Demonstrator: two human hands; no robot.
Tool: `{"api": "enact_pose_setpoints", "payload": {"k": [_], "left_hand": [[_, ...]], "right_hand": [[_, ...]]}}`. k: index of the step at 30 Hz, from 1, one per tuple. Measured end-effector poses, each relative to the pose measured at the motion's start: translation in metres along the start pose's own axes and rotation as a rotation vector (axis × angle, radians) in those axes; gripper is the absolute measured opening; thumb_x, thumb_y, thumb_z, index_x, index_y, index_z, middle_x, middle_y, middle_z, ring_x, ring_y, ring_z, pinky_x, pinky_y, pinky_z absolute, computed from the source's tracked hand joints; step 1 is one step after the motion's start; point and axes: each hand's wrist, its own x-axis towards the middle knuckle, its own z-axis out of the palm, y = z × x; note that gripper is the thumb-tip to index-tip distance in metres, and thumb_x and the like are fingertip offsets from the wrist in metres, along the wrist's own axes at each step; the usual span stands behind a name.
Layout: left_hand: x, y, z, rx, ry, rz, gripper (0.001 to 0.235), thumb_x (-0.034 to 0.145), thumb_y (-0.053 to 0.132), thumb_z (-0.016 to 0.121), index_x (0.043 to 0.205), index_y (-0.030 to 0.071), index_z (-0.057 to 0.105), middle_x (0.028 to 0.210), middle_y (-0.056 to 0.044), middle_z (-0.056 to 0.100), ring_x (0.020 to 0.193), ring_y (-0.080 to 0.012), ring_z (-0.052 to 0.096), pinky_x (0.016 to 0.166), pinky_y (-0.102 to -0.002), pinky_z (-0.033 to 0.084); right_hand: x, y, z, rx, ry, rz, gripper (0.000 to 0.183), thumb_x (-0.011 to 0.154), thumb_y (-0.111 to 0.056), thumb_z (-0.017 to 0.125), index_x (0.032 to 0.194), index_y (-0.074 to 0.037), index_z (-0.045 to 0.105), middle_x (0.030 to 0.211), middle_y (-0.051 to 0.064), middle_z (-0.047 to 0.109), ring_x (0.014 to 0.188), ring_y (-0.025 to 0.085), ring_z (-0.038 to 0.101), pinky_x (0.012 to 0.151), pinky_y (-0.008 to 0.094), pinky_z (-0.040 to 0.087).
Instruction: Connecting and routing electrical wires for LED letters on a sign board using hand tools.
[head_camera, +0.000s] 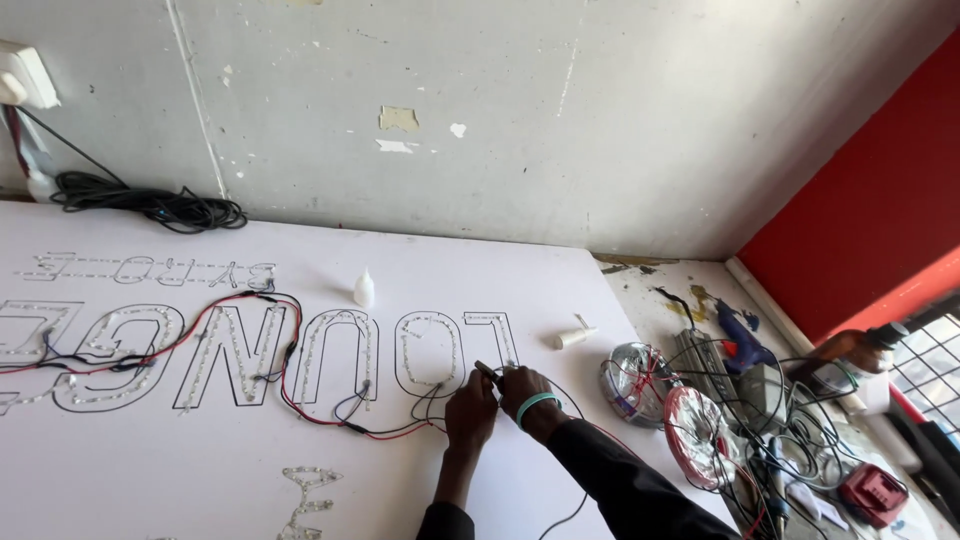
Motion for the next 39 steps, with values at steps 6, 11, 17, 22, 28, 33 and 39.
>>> {"api": "enact_pose_setpoints", "payload": {"k": [6,11,17,22,28,33,39], "left_hand": [[-0.008,-0.007,0.001,0.066,-0.036,0.147,0.038,0.119,0.038,0.037,0.123,0.017,0.069,0.098,-0.022,0.083,0.100,-0.0425,0.085,0.093,-0.060,0.067],[0.002,-0.029,0.014,-0.025,0.018,0.226,0.034,0.119,0.034,0.039,0.118,0.014,0.067,0.087,-0.027,0.079,0.092,-0.0498,0.083,0.085,-0.065,0.064],[-0.010,-0.046,0.040,-0.088,0.116,0.256,0.016,0.112,0.026,0.049,0.113,0.021,0.065,0.081,-0.019,0.078,0.077,-0.0482,0.075,0.069,-0.063,0.052],[-0.009,-0.031,0.018,-0.105,0.113,0.109,0.023,0.116,0.030,0.045,0.112,0.020,0.066,0.087,-0.012,0.082,0.078,-0.0401,0.077,0.067,-0.055,0.056],[-0.009,-0.010,0.000,-0.099,0.081,0.125,0.022,0.109,0.021,0.049,0.111,0.023,0.071,0.078,-0.004,0.079,0.072,-0.0316,0.073,0.070,-0.049,0.053],[0.005,-0.039,0.026,-0.102,0.133,0.245,0.023,0.109,0.024,0.050,0.112,0.017,0.071,0.088,-0.013,0.085,0.081,-0.0449,0.078,0.072,-0.060,0.056],[-0.009,-0.027,0.013,-0.062,0.069,0.135,0.035,0.118,0.033,0.042,0.110,0.016,0.071,0.095,-0.021,0.084,0.095,-0.0429,0.085,0.088,-0.059,0.065]], "right_hand": [[0.034,0.027,0.038,-0.037,0.070,0.089,0.034,0.091,-0.042,0.072,0.098,-0.012,0.085,0.093,0.016,0.085,0.099,0.040,0.086,0.088,0.055,0.070],[0.020,-0.017,-0.004,-0.108,0.002,0.192,0.032,0.102,-0.030,0.063,0.110,-0.011,0.088,0.106,0.015,0.089,0.111,0.038,0.085,0.094,0.052,0.070],[0.075,0.015,0.033,-0.078,-0.040,0.288,0.035,0.112,-0.033,0.058,0.125,-0.014,0.083,0.125,0.012,0.084,0.115,0.037,0.082,0.091,0.047,0.067],[0.054,0.012,0.002,-0.032,-0.084,0.216,0.098,0.104,-0.094,0.039,0.118,-0.008,0.085,0.121,0.020,0.083,0.116,0.042,0.080,0.099,0.050,0.062],[0.009,0.002,-0.017,-0.031,-0.091,0.035,0.020,0.091,-0.025,0.076,0.109,-0.015,0.078,0.105,0.013,0.083,0.100,0.043,0.079,0.083,0.051,0.064],[0.021,0.002,0.015,-0.076,-0.032,0.111,0.034,0.103,-0.036,0.061,0.122,-0.012,0.077,0.112,0.016,0.084,0.105,0.045,0.082,0.085,0.055,0.068],[0.027,-0.020,-0.006,0.062,-0.024,0.264,0.036,0.098,-0.032,0.066,0.106,-0.005,0.088,0.098,0.019,0.087,0.103,0.042,0.085,0.085,0.054,0.071]]}}
